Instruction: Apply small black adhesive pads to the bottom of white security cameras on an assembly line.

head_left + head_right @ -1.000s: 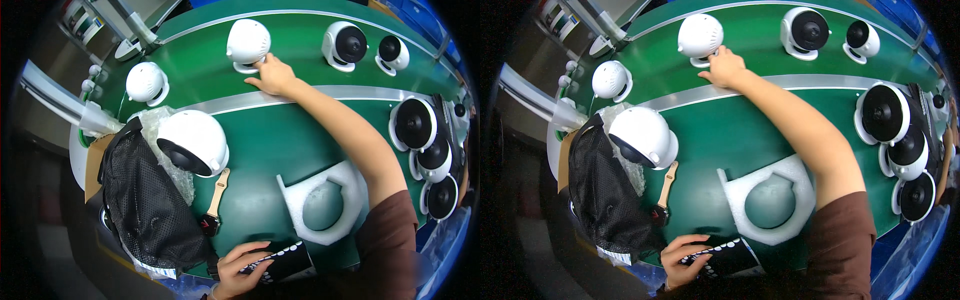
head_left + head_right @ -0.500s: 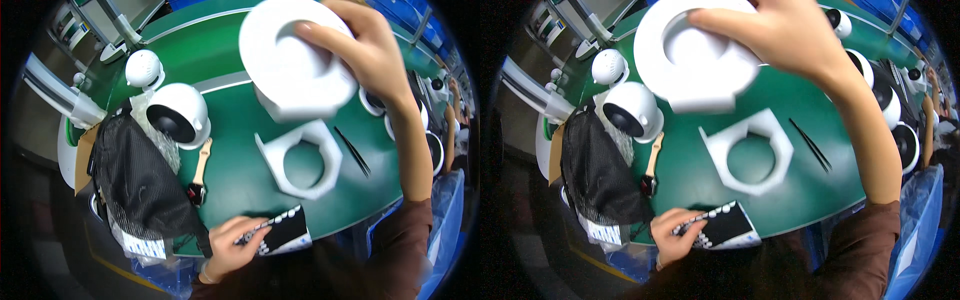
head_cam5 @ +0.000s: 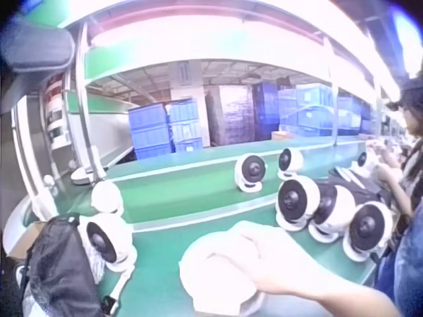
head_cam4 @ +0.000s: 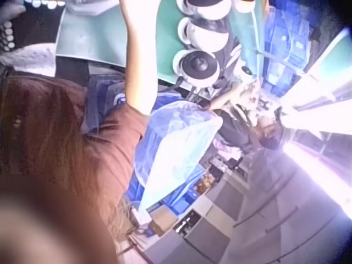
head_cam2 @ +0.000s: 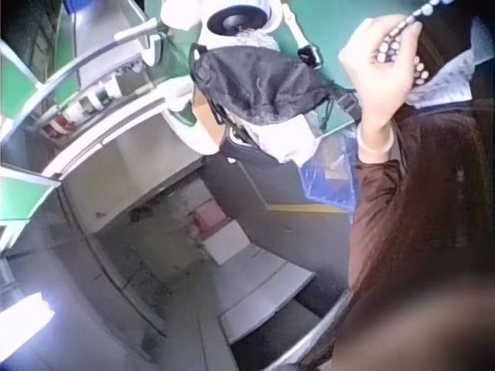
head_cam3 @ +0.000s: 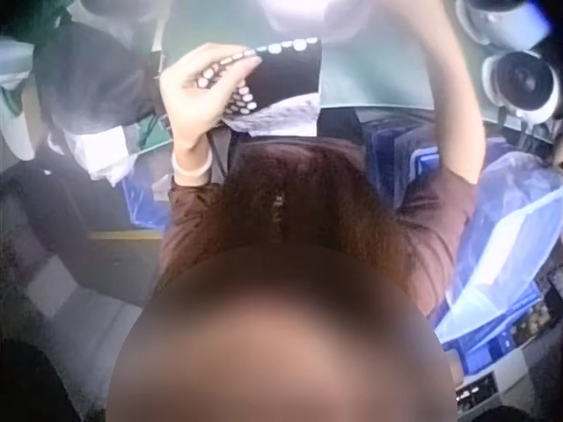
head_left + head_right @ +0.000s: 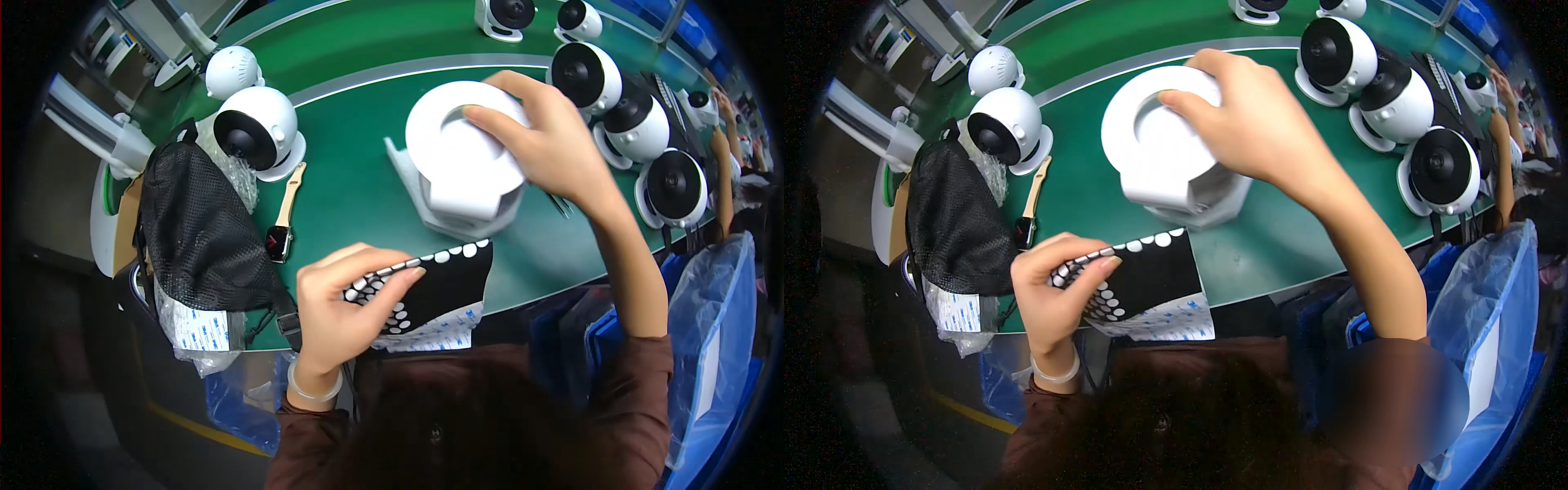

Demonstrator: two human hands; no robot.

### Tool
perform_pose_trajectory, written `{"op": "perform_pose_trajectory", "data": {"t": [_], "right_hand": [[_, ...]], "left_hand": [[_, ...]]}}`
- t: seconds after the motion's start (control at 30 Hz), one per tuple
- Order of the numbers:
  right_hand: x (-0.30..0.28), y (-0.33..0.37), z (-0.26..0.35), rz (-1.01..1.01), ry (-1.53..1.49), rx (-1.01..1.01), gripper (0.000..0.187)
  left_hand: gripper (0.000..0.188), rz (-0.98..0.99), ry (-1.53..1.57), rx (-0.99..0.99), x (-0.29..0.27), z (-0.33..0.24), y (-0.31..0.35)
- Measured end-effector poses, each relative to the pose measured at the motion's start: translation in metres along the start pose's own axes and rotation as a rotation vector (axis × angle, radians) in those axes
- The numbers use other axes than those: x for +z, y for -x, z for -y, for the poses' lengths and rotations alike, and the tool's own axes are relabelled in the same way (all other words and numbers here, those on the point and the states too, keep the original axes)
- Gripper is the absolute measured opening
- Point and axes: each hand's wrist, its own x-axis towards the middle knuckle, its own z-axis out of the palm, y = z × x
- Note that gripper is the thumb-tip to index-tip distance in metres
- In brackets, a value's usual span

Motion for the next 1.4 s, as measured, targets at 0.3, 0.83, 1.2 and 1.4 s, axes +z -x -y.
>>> {"op": "perform_pose_trajectory", "data": {"t": [0.3,0.83,1.2,1.4], "right_hand": [[-0.025,0.053,0.02,-0.122,0.262,-0.362,0.047],[-0.019,0.1,0.031,0.073,-0.228,-0.216,0.026],[-0.009,0.103,0.04,-0.08,-0.04,-0.314,0.023],[-0.003,0.101,0.038,-0.145,-0.007,-0.357,0.021]], "left_hand": [[0.011,0.028,0.096,-0.008,0.005,-0.008,-0.002],[0.008,0.247,0.023,0.175,0.006,-0.028,0.0],[0.018,0.122,-0.098,0.275,0.02,-0.031,0.004],[0.019,0.093,-0.116,0.251,0.021,-0.029,0.005]]}}
